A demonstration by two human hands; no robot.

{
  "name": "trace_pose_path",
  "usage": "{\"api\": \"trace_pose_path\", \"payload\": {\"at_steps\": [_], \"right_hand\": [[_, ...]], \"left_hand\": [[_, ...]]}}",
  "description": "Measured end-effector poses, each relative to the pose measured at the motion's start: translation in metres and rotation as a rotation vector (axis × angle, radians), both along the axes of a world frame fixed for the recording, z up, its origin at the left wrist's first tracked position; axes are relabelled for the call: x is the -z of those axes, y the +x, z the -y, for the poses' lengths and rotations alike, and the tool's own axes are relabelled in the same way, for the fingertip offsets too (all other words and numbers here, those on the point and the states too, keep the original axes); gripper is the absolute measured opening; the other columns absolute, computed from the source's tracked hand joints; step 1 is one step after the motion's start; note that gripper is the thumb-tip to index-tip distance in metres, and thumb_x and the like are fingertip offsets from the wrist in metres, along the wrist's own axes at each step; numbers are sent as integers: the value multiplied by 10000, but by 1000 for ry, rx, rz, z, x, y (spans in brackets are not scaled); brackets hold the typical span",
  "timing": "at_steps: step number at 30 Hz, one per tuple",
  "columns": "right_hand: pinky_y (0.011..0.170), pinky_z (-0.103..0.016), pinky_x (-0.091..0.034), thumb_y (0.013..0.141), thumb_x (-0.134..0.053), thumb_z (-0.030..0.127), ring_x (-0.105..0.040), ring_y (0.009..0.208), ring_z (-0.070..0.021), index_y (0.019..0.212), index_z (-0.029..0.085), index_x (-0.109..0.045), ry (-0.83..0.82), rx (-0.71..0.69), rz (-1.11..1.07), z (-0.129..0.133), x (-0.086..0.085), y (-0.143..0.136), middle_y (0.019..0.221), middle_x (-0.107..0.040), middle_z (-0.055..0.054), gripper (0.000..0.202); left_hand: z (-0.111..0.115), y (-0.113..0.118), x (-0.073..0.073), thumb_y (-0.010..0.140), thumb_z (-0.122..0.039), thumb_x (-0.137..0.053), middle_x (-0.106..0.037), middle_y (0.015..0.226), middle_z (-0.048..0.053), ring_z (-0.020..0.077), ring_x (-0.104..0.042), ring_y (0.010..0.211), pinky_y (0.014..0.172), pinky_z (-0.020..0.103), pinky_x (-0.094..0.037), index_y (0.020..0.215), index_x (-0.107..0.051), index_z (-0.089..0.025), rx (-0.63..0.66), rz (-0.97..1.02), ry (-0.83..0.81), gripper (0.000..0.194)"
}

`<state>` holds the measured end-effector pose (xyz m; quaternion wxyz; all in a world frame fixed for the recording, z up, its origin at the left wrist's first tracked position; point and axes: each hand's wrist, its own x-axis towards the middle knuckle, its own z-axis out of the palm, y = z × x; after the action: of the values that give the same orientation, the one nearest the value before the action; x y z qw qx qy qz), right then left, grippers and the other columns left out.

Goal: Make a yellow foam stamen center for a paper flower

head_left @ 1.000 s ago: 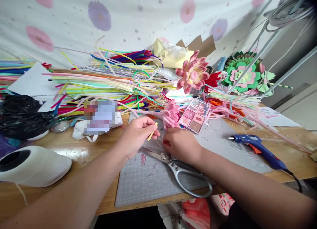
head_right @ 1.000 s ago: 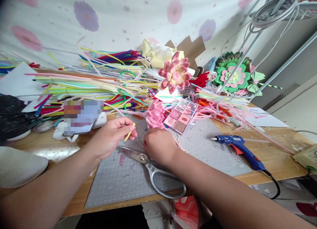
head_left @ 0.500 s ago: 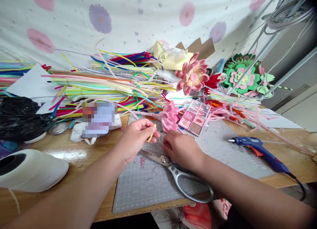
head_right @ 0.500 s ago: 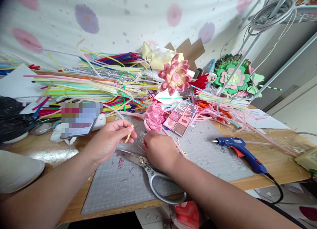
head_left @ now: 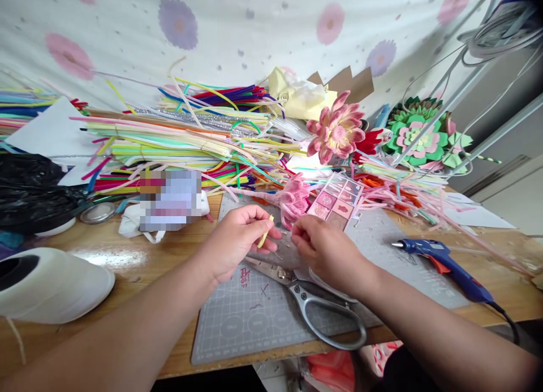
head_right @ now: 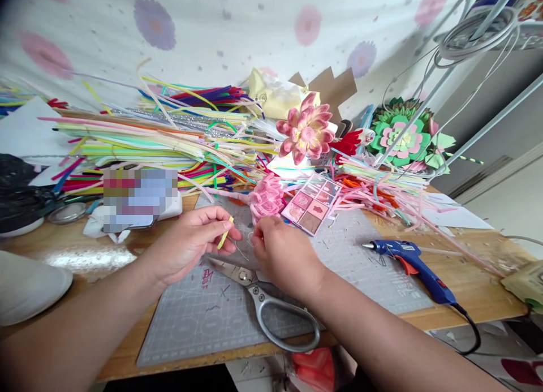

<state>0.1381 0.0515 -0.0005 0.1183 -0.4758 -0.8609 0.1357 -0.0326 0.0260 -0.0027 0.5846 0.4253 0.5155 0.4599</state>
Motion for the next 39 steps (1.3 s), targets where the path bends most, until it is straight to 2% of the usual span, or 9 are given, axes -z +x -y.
{"api": "trace_pose_path", "payload": {"at_steps": [7, 13, 18, 21, 26, 29, 32, 36, 39], "right_hand": [[565, -237, -332, 848, -450, 152, -501, 626, -129, 761, 174, -482, -69, -16, -215, 6, -2, 3, 741, -575, -20, 96], [596, -261, -354, 843, -461, 161, -538, 681, -156, 799, 166, -514, -27, -36, -144, 19, -2, 4, 798, -591, -41, 69], [616, -260, -382, 824, -478, 139, -553, 695, -152, 797, 169, -536, -87, -61, -109, 34, 1, 5, 823, -599, -36, 70], [607, -252, -385, 821, -483, 128, -554, 678, -143, 786, 171, -542, -133, -66, -115, 38, 3, 6, 810, -604, -28, 81], [571, -241, -376, 829, -480, 145, -527, 633, -135, 775, 175, -528, -85, 2, -225, 31, -2, 14, 728, -586, -11, 78], [560, -249, -378, 832, -481, 145, -537, 619, -139, 796, 168, -543, 24, 52, -223, 30, -5, 17, 751, -594, -23, 75], [562, -274, -388, 845, -474, 150, -569, 633, -166, 829, 155, -572, 196, 45, -142, 33, -6, 17, 800, -608, -50, 100], [547, -293, -401, 873, -446, 164, -579, 618, -187, 834, 148, -595, 358, -16, -29, 38, -1, 15, 794, -604, -66, 154], [545, -302, -413, 881, -441, 166, -580, 607, -192, 830, 151, -603, 391, -30, 0, 41, 3, 14, 787, -606, -67, 171]], "left_hand": [[4, 3, 1, 808, -207, -598, -700, 996, 65, 177, -691, 724, 675, 308, -509, 714, -510, -170, 123, 325, -27, 134], [4, 6, 3, 775, -121, -601, -730, 807, 74, 193, -692, 765, 751, 321, -505, 691, -531, -168, 75, 449, 6, 120], [1, 2, 2, 771, -125, -603, -738, 798, 77, 189, -689, 763, 792, 347, -494, 718, -538, -165, -10, 394, 37, 93], [-3, -2, 1, 760, -176, -628, -732, 801, 66, 185, -678, 788, 792, 342, -479, 733, -561, -162, -104, 271, 56, 74], [-5, -5, -2, 718, -198, -660, -692, 756, 12, 114, -598, 648, 614, 233, -412, 678, -589, -155, -272, 60, 174, 92], [1, -4, -6, 760, -199, -614, -671, 668, -1, 101, -558, 523, 548, 236, -392, 671, -565, -162, -93, 60, 139, 109], [9, 0, -8, 806, -225, -587, -711, 831, 41, 139, -625, 548, 533, 257, -413, 707, -540, -172, 204, 148, -23, 122], [14, 7, -4, 848, -177, -546, -700, 1013, 61, 193, -669, 787, 687, 315, -467, 713, -529, -181, 253, 380, -23, 136], [15, 11, -1, 841, -157, -553, -717, 965, 66, 186, -654, 838, 795, 326, -447, 703, -543, -180, 216, 453, 30, 140]]}}
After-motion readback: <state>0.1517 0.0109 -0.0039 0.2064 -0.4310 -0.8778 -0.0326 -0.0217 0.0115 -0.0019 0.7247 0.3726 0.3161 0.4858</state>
